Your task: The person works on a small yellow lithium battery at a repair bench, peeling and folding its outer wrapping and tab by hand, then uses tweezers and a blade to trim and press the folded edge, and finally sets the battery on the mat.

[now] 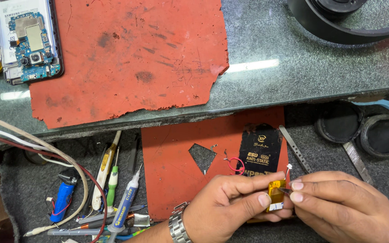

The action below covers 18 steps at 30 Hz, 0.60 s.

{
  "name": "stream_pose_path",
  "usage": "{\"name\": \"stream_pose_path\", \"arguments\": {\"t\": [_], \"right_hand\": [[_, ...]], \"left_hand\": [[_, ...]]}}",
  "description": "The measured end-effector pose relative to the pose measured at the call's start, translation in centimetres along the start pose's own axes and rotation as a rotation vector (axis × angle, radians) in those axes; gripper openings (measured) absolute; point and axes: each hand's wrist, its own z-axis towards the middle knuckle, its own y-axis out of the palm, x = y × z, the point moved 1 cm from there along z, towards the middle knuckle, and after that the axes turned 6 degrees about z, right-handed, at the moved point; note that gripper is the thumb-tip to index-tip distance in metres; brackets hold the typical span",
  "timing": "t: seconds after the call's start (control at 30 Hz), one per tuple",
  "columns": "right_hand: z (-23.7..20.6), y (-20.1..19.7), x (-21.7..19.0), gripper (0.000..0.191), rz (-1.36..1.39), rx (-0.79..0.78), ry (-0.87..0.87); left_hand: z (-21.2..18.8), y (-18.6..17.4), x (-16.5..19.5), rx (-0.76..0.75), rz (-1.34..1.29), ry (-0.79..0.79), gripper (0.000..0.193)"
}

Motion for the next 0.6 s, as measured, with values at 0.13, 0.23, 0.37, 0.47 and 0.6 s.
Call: {"name": "stream_pose_path", "arguments": {"t": [0.13,0.23,0.37,0.47,0.6], "right_hand": [[0.11,-0.11,-0.17,0.034,-0.03,-0.016,-0.016],[0.25,-0.15,-0.23,0.034,-0.033,-0.021,-0.045],[0.32,-0.01,-0.4,0.034,-0.045,-0.003,-0.075],[0.37,-0.08,-0.51,0.034,-0.051,-0.014,-0.088],[0.49,-0.25,-0.61,0.032,-0.041,-0.035,-0.094]], "left_hand": [[-0.1,-0.06,0.09,-0.002,0.003,-0.005,0.047],[-0.23,-0.01,0.08,-0.007,0.02,0.005,0.047],[-0.27,0.05,-0.03,0.006,0.045,0.006,0.047],[-0.27,0.07,-0.13,0.006,0.046,0.005,0.047],[-0.26,0.14,-0.29,0.004,0.052,0.02,0.047]]}}
